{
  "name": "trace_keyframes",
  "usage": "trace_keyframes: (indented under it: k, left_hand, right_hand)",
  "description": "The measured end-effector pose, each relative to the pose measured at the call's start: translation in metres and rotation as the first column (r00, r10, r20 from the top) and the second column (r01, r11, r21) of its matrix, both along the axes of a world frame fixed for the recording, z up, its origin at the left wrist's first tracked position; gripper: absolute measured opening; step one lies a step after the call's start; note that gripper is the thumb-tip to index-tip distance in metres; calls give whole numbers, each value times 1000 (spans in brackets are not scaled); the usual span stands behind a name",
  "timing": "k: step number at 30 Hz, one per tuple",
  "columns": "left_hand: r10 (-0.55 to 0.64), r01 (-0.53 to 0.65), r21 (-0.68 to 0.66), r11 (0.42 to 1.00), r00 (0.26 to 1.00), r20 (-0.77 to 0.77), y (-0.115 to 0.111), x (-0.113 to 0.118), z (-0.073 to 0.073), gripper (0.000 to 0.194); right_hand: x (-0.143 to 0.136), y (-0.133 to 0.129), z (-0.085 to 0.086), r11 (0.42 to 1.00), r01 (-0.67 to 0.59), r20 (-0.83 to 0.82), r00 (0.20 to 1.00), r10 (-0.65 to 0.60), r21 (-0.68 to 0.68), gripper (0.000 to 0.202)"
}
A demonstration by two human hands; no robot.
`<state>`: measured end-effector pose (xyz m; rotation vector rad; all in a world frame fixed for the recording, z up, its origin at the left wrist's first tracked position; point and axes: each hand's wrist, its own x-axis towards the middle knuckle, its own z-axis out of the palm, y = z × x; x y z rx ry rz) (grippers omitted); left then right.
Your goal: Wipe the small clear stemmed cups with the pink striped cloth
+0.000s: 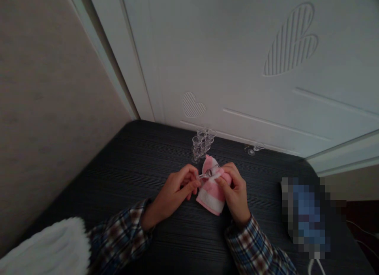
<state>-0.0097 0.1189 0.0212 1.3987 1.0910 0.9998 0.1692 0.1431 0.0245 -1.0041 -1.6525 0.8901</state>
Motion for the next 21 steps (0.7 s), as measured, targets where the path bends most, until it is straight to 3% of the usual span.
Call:
trace_keyframes:
  k: [8,13,17,21]
  left_hand:
    - [70,-50,94,994,972,-225,0,1,3,27]
    - [98,-39,157,987,918,-385,1,2,0,25]
    - [104,-52,145,988,919,-381,1,1,0,21]
    - [81,-40,131,991,944,-321,0,0,3,20]
  right_hand:
    - [-1,0,0,999,13,92,996,-17,45,9]
    - [-1,-5,1,991,-74,183,982,53,109,14]
    - [-1,-9,4,981,-128,196,976,99,143,17]
    - [0,-11,5,990,-34,95,995,21,137,17]
